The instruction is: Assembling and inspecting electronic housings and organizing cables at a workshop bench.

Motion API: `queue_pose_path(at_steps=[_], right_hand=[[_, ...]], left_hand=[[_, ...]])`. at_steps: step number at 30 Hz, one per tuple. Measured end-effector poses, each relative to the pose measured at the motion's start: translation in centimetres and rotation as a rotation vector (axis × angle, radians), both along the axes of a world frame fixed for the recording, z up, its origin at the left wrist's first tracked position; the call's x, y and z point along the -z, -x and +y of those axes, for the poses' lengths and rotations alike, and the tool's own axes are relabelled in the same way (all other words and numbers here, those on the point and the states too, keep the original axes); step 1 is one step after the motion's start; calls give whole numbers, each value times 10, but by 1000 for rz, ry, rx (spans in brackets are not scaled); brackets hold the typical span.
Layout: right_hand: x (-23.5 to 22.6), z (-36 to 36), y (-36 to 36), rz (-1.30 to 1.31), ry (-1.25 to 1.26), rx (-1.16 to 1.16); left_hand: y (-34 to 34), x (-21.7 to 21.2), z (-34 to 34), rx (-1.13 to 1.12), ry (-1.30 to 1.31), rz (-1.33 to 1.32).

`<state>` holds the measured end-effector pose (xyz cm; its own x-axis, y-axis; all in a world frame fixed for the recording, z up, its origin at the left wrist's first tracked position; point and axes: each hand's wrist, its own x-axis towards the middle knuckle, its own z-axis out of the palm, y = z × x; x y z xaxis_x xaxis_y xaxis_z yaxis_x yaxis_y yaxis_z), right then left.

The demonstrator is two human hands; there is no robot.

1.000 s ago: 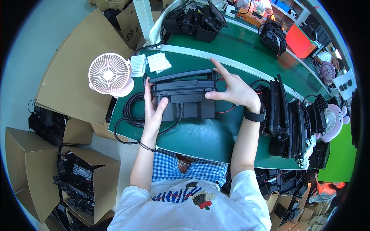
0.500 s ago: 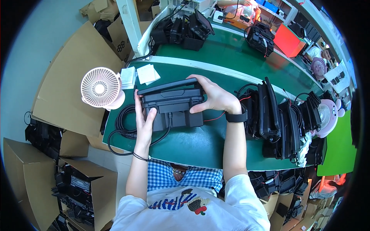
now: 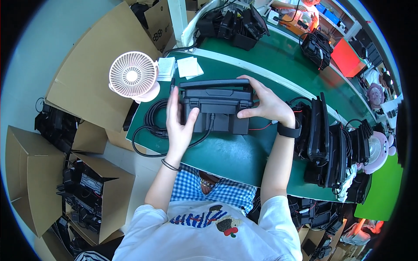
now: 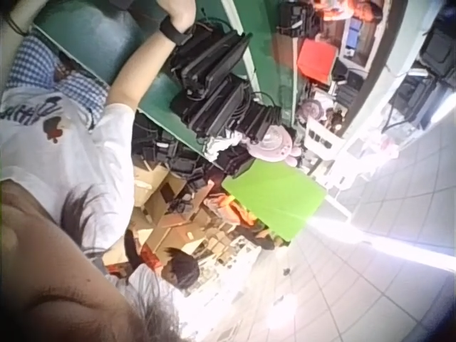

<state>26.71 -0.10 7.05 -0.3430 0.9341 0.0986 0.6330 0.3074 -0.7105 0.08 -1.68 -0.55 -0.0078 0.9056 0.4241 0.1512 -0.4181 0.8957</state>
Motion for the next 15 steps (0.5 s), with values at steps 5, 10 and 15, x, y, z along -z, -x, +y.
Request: queue_pose_path(at_steps=[5,10,15], right_hand=[[-2,-2,1,-1,-10,-9],[1,-2,-1,2,-49,-29],[3,1,-2,54,27,6]], left_hand=[[-6,-28,-27,-238,-567,502],[-27,-46,-18,-101,-631,927],[-24,-53,17,145,-628,976]])
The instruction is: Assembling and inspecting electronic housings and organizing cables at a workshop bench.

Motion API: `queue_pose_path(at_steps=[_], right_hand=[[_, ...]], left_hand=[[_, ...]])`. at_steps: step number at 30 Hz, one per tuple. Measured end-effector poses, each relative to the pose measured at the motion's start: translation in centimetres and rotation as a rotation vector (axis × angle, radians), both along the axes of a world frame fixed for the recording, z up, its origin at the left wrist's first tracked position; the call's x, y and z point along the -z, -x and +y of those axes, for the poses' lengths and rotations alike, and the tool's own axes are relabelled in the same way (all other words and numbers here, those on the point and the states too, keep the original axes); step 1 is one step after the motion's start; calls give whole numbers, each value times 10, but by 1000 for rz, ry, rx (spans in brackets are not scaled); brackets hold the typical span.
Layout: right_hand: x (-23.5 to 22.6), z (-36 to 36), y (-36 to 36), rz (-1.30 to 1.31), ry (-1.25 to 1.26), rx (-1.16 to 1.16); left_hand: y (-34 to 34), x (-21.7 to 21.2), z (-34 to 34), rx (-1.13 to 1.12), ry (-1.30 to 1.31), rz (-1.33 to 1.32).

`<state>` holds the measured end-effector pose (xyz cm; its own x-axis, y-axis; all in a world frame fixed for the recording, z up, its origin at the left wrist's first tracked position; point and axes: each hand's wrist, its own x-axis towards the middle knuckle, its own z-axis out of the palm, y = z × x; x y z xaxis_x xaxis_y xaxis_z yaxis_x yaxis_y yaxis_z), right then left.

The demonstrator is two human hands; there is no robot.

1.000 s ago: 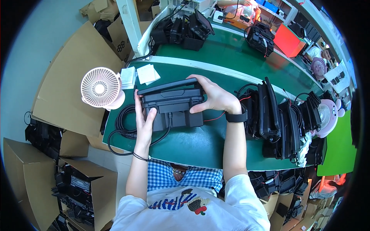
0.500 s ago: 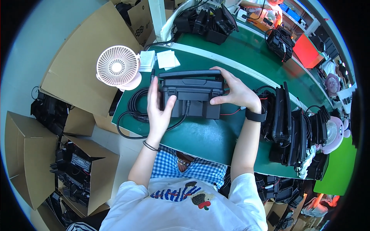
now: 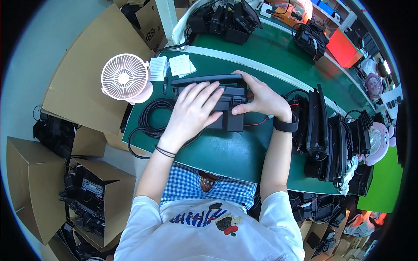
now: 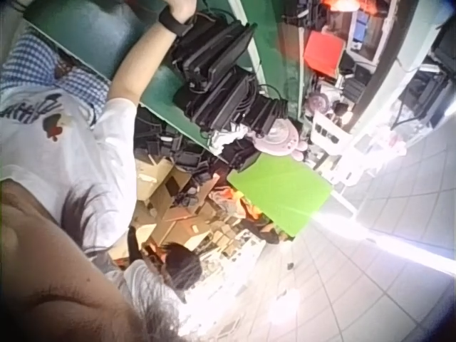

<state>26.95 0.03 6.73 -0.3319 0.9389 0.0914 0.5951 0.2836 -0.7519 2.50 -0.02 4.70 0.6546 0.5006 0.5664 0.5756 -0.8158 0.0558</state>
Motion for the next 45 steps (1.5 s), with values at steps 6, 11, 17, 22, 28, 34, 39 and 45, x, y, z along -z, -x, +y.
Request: queue_pose_path(at_steps=[6,11,17,22,28,34,39,45], right_hand=[[5,2,-2,-21,21,27],[2,0,-1,-26,-12,19],[-3,-6,-1,-40,-6,10],[-12,-11,3,-108,26,2],[-17,-16,-7,-29,-60,-127],[-30,-25,-21,332,206,-71],[-33,-19,-9,8,301,-29],[-27,-19,-9,30,136,-101]], left_hand=[[-2,-4,7,40,33,37],[-2,-2,6,56,10,-3],[6,-17,5,120,248,-85],[7,-17,3,145,219,-45],[10,-16,-16,139,159,-74],[22,32,-73,65,-104,-144],[38,52,-97,300,-244,-183],[62,75,-104,24,-405,-532]])
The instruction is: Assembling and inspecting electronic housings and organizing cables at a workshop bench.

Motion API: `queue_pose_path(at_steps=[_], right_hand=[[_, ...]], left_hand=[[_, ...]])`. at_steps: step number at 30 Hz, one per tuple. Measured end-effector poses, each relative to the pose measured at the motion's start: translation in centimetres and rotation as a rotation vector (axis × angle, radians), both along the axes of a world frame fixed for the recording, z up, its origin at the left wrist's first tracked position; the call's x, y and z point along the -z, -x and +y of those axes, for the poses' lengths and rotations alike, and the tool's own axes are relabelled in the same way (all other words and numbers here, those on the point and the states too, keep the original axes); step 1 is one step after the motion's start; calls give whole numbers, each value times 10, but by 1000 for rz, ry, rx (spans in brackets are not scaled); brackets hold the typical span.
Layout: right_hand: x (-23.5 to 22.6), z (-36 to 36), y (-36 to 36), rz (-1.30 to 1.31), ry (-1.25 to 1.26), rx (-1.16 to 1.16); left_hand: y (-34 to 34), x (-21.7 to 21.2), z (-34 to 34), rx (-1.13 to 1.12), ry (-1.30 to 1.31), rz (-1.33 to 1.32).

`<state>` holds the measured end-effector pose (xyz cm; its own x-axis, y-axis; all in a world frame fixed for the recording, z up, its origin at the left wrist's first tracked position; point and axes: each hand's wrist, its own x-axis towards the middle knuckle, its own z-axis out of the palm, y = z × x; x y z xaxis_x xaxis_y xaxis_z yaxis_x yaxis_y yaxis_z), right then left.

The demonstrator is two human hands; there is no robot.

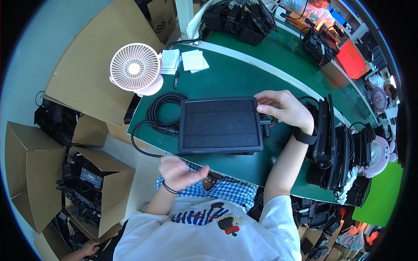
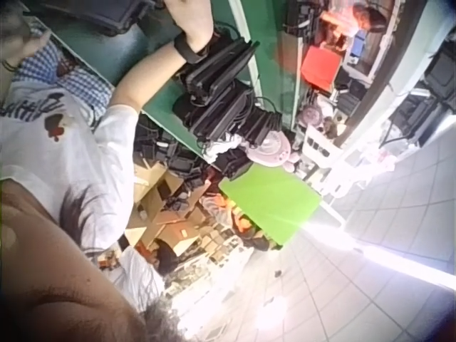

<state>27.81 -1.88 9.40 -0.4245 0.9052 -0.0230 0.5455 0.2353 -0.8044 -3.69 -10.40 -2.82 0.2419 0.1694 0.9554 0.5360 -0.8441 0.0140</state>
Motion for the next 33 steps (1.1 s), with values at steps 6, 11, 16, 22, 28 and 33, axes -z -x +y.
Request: queue_pose_path(at_steps=[6,11,16,22,28,33], right_hand=[[-3,2,4,-94,-139,-65],[-5,0,3,-93,-130,-68],[-28,-22,40,-231,-556,67],[-31,-67,123,-340,-570,-246],[-22,-55,122,-369,-874,-315],[-29,-45,116,-254,-1255,-111]], left_hand=[[1,-13,38,547,972,-346],[-13,0,50,939,1302,-689],[-26,10,24,797,1133,-805],[-44,-32,8,457,948,-699],[-39,-42,11,170,811,-416],[-47,-49,10,304,863,-593]])
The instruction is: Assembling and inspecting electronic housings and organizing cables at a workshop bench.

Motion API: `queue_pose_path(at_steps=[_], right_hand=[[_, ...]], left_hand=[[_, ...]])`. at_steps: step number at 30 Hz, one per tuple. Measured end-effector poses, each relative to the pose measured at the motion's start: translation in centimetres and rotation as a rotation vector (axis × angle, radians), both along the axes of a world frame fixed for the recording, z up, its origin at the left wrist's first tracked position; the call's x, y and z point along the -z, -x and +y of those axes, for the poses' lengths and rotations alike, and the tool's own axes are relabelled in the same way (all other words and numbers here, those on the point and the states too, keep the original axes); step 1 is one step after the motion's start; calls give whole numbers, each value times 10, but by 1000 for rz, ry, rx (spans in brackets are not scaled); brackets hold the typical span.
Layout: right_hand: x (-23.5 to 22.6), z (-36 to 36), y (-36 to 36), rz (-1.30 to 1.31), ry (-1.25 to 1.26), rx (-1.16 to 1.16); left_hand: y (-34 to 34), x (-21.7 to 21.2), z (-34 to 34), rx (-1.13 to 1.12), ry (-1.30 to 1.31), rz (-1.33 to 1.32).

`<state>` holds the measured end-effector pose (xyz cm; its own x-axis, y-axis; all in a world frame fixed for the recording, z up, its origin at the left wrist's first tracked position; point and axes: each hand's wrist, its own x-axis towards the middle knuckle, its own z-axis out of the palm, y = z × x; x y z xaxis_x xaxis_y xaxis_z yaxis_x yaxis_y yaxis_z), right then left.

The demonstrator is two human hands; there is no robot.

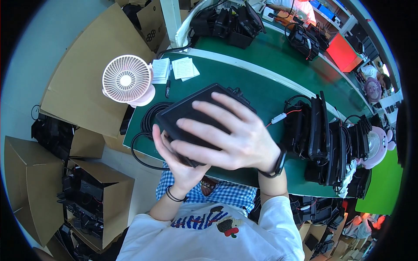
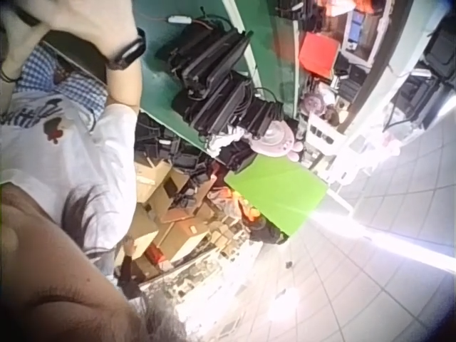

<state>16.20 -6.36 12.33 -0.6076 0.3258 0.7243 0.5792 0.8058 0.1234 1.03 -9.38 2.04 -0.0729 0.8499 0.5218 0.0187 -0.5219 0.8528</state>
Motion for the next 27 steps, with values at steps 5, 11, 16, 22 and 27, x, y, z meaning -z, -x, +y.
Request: queue_pose_path(at_steps=[5,11,16,22,27], right_hand=[[-13,4,-27,-15,-194,122],[-17,10,-81,455,-167,371],[-2,27,-81,795,-104,463],[5,37,-122,1229,61,303],[1,11,-86,1315,625,-405]], left_hand=[[-14,3,-2,-22,47,-48],[-23,13,-14,-63,-200,188],[-28,8,-6,-75,-225,187],[-20,25,-24,-92,-282,270],[-9,46,-2,133,13,27]])
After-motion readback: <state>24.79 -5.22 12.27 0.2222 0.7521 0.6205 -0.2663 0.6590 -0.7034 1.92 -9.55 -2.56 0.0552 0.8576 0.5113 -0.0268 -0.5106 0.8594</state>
